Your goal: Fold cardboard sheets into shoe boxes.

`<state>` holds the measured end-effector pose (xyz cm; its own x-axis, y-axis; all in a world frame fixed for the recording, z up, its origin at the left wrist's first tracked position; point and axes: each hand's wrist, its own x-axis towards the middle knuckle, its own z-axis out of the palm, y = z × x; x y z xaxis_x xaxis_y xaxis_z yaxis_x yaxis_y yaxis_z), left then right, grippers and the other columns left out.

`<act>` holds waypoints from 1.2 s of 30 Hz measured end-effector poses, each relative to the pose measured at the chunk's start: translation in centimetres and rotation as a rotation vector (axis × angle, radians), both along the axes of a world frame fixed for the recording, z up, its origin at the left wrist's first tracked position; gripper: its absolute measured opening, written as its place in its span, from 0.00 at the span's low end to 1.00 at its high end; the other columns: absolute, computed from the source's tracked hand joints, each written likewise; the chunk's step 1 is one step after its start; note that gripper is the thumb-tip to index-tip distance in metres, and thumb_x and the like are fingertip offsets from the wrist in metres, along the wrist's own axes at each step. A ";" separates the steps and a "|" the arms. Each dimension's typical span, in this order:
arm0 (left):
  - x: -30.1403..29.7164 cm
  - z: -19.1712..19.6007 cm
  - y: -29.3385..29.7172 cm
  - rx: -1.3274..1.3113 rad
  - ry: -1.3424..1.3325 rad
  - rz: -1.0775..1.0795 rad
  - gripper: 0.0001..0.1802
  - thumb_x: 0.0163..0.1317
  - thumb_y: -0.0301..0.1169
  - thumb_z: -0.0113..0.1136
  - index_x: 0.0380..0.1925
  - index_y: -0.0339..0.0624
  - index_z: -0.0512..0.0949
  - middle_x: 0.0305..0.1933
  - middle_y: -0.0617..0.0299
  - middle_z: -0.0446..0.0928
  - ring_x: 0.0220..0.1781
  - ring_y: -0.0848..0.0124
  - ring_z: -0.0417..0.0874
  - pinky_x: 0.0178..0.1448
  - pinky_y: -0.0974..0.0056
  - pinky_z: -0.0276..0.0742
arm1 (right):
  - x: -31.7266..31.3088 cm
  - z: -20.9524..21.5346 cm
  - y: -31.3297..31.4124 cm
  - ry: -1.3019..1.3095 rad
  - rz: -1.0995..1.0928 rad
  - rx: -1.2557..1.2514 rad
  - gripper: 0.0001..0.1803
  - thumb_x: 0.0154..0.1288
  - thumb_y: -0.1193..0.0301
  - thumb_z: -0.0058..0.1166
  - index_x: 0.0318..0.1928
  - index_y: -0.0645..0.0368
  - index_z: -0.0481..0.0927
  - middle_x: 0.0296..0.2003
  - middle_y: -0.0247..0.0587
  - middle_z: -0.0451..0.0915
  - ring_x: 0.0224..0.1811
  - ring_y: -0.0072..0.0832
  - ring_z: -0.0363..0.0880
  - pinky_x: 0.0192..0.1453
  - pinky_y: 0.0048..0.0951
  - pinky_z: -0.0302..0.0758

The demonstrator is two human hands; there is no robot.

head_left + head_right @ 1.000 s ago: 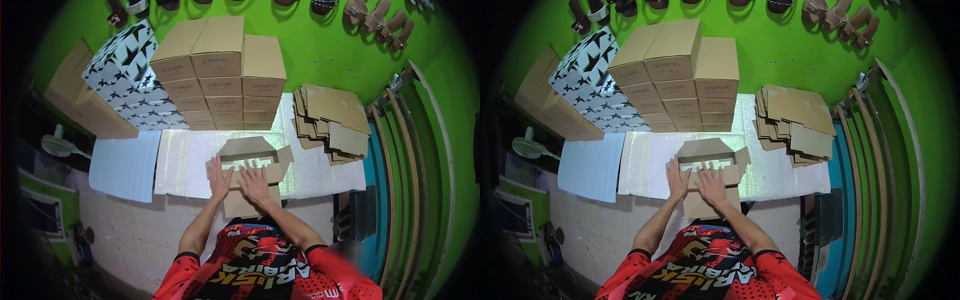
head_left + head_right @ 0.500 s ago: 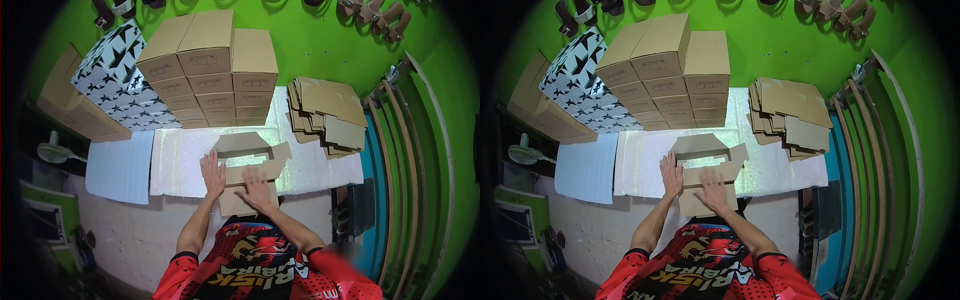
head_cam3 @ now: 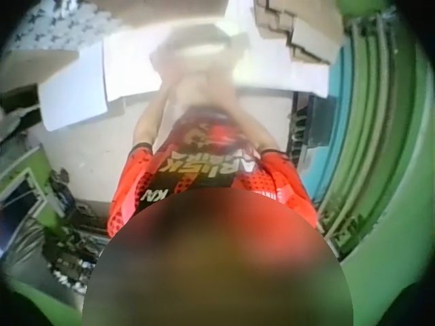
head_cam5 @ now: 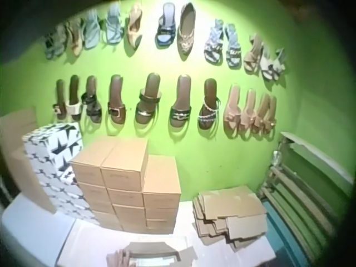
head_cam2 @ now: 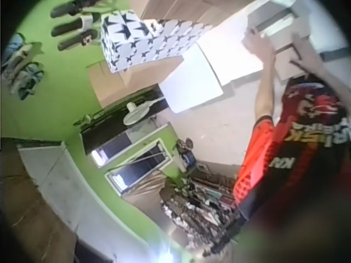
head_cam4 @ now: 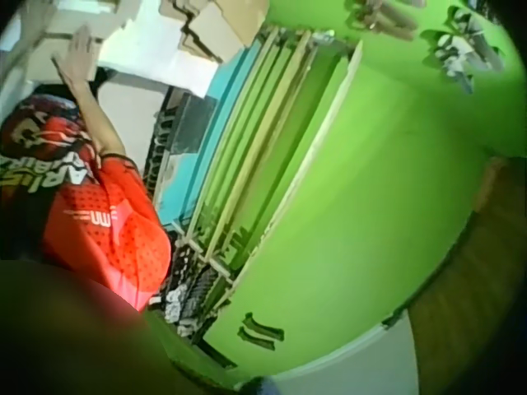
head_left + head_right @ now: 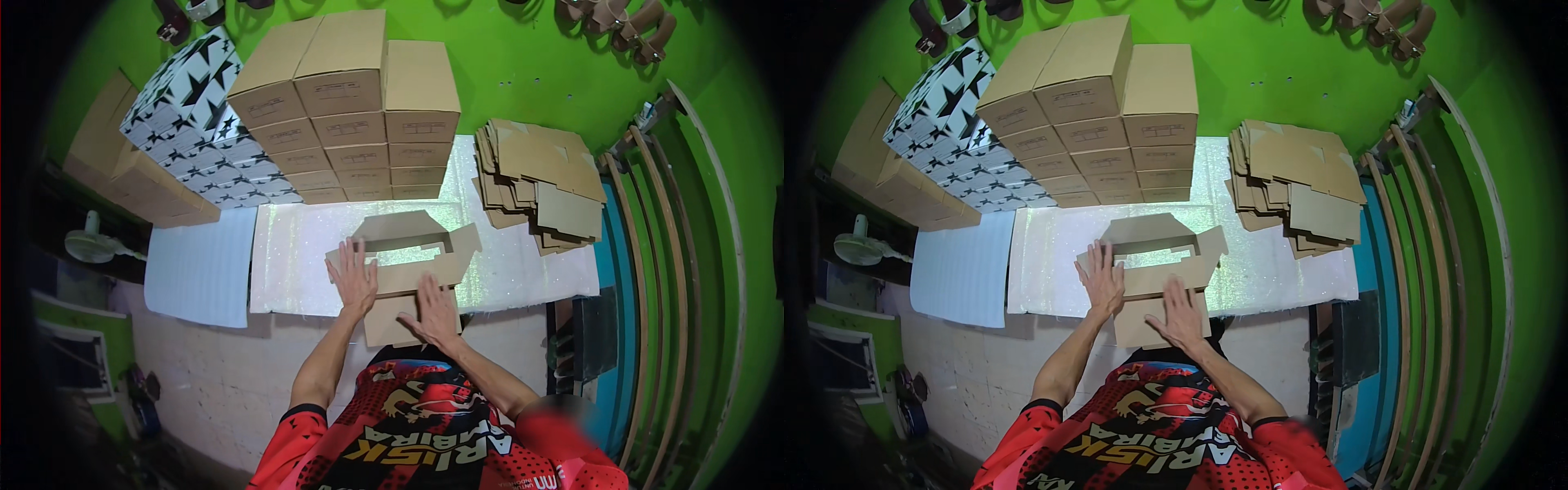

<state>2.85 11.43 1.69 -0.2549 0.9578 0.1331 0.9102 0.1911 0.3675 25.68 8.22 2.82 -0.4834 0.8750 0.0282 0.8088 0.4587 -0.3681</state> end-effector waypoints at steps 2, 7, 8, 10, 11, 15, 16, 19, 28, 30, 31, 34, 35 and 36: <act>0.7 1.8 0.0 -0.055 0.110 -0.118 0.35 0.81 0.49 0.44 0.83 0.49 0.58 0.89 0.52 0.50 0.90 0.56 0.46 0.87 0.34 0.34 | -2.3 -0.1 -0.1 0.036 0.140 0.043 0.56 0.72 0.34 0.51 0.80 0.69 0.57 0.83 0.56 0.54 0.86 0.49 0.50 0.87 0.56 0.45; 0.6 0.9 -3.2 -0.074 0.106 -0.617 0.38 0.79 0.50 0.48 0.81 0.44 0.60 0.87 0.56 0.55 0.88 0.58 0.53 0.88 0.39 0.42 | -2.9 -1.1 0.0 0.018 0.134 0.085 0.53 0.72 0.38 0.53 0.80 0.67 0.58 0.83 0.55 0.55 0.86 0.47 0.51 0.87 0.56 0.47; 0.4 0.8 -4.0 -0.062 0.132 -0.624 0.40 0.78 0.52 0.50 0.82 0.44 0.59 0.87 0.56 0.55 0.89 0.61 0.53 0.88 0.42 0.43 | -2.6 -1.3 0.1 0.004 0.171 0.105 0.52 0.73 0.40 0.54 0.80 0.67 0.58 0.83 0.55 0.54 0.86 0.47 0.51 0.87 0.55 0.47; -0.7 0.5 -5.1 -0.085 0.129 -0.591 0.40 0.78 0.53 0.50 0.82 0.44 0.58 0.87 0.56 0.55 0.89 0.61 0.52 0.88 0.42 0.43 | -2.4 -1.2 0.2 -0.011 0.210 0.122 0.51 0.73 0.42 0.56 0.80 0.67 0.57 0.83 0.54 0.53 0.86 0.47 0.50 0.87 0.55 0.48; -1.3 0.4 -5.4 -0.108 0.127 -0.562 0.41 0.77 0.53 0.50 0.82 0.43 0.57 0.87 0.56 0.55 0.89 0.62 0.52 0.88 0.41 0.43 | -2.5 -0.9 0.5 -0.002 0.203 0.104 0.50 0.73 0.44 0.56 0.81 0.67 0.57 0.83 0.53 0.53 0.86 0.46 0.50 0.87 0.55 0.48; -3.0 -0.2 -7.5 -0.093 0.141 -0.441 0.46 0.75 0.53 0.53 0.82 0.38 0.54 0.87 0.50 0.56 0.88 0.57 0.54 0.88 0.37 0.44 | -2.9 0.1 0.4 0.027 0.177 0.058 0.49 0.72 0.49 0.58 0.81 0.65 0.56 0.84 0.53 0.52 0.86 0.46 0.50 0.87 0.54 0.49; -1.8 -0.1 -7.6 -0.150 0.108 -0.452 0.45 0.75 0.50 0.53 0.83 0.37 0.53 0.86 0.47 0.55 0.88 0.55 0.53 0.88 0.37 0.44 | -2.9 0.2 0.5 0.027 0.176 0.063 0.49 0.72 0.49 0.58 0.81 0.65 0.56 0.84 0.53 0.52 0.86 0.46 0.50 0.87 0.54 0.49; 2.6 -0.9 -8.0 -0.095 0.170 -0.552 0.42 0.74 0.44 0.53 0.82 0.35 0.54 0.85 0.46 0.57 0.88 0.52 0.53 0.88 0.42 0.47 | -2.6 0.0 0.5 0.006 0.156 0.084 0.48 0.71 0.53 0.60 0.81 0.65 0.56 0.83 0.54 0.53 0.86 0.47 0.50 0.87 0.54 0.49; 2.3 -0.5 -8.5 -0.112 0.106 -0.545 0.46 0.69 0.40 0.57 0.83 0.36 0.51 0.87 0.49 0.52 0.89 0.54 0.50 0.89 0.45 0.46 | 3.7 -0.5 1.5 -0.071 -0.086 0.111 0.53 0.65 0.57 0.65 0.80 0.72 0.53 0.82 0.63 0.51 0.85 0.55 0.51 0.87 0.55 0.48; 2.4 -0.5 -8.3 -0.120 0.099 -0.548 0.47 0.69 0.40 0.57 0.83 0.36 0.50 0.87 0.49 0.51 0.89 0.54 0.49 0.89 0.46 0.45 | 1.2 0.0 1.0 -0.024 -0.050 0.043 0.55 0.63 0.54 0.66 0.79 0.73 0.54 0.81 0.66 0.53 0.85 0.55 0.51 0.88 0.55 0.47; 2.4 -0.5 -8.2 -0.136 0.106 -0.553 0.47 0.69 0.40 0.57 0.83 0.36 0.50 0.87 0.49 0.50 0.89 0.54 0.49 0.89 0.46 0.44 | 0.1 0.1 0.8 -0.026 0.016 0.010 0.55 0.63 0.53 0.66 0.79 0.73 0.55 0.81 0.67 0.54 0.85 0.55 0.52 0.88 0.55 0.47; 1.8 -0.8 -8.4 -0.106 0.115 -0.555 0.49 0.67 0.38 0.59 0.83 0.36 0.49 0.87 0.49 0.50 0.89 0.53 0.49 0.89 0.46 0.45 | -1.5 0.1 -0.1 0.049 0.147 0.071 0.51 0.63 0.56 0.66 0.78 0.71 0.58 0.80 0.62 0.58 0.84 0.52 0.55 0.87 0.55 0.50; 1.5 -0.7 -8.3 -0.126 0.151 -0.578 0.49 0.66 0.37 0.60 0.83 0.36 0.49 0.87 0.49 0.51 0.89 0.53 0.49 0.89 0.46 0.46 | -1.7 0.2 0.0 0.044 0.193 0.069 0.50 0.63 0.56 0.66 0.78 0.70 0.59 0.80 0.60 0.59 0.83 0.51 0.56 0.86 0.55 0.51; 1.2 -0.5 -8.2 -0.146 0.188 -0.599 0.50 0.65 0.37 0.60 0.83 0.36 0.49 0.87 0.49 0.51 0.89 0.53 0.49 0.88 0.46 0.47 | -0.5 0.6 0.5 -0.013 0.176 0.049 0.50 0.65 0.58 0.65 0.80 0.67 0.57 0.81 0.57 0.58 0.84 0.48 0.56 0.86 0.56 0.51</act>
<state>4.04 3.18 1.15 0.3449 0.9384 -0.0191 0.9209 -0.3344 0.2002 25.16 8.73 3.37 -0.6298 0.7743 0.0615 0.7189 0.6110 -0.3315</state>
